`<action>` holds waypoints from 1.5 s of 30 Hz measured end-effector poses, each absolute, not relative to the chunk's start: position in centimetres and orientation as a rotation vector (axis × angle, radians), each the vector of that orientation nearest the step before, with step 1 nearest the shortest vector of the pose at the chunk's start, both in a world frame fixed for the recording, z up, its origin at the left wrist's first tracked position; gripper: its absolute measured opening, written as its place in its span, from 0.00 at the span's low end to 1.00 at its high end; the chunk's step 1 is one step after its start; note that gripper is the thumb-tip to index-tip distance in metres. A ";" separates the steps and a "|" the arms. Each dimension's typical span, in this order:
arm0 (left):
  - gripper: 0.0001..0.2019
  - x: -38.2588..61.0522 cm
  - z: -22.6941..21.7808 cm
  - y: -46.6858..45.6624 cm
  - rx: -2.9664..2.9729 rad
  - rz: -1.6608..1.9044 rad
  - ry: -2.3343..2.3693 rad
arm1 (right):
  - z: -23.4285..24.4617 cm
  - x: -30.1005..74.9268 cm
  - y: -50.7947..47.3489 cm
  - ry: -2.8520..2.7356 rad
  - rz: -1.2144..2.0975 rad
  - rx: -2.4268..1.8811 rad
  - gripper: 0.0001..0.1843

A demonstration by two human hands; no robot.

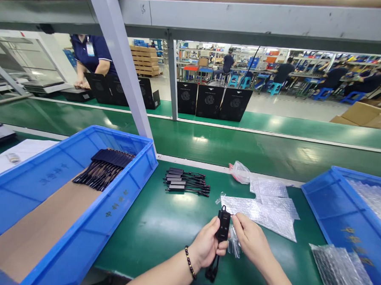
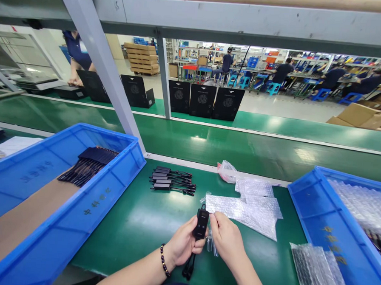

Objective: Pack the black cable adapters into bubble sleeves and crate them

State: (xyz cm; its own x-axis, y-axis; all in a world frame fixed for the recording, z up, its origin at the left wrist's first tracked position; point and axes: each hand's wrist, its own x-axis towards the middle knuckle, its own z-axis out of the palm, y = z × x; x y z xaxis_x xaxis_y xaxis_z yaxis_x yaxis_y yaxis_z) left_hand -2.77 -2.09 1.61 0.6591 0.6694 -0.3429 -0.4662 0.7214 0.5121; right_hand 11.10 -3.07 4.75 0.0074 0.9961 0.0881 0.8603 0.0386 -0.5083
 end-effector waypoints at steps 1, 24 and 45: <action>0.20 -2.8 1.6 -2.1 0.399 0.662 0.544 | 4.7 11.0 -3.0 -1.908 0.410 -1.864 0.20; 0.15 -3.9 2.5 -0.9 0.496 0.821 0.674 | 2.0 14.0 -2.8 -2.117 0.076 -2.215 0.12; 0.31 -4.5 1.7 -0.4 0.755 0.522 0.605 | 3.5 14.5 -1.5 -1.889 0.235 -1.616 0.13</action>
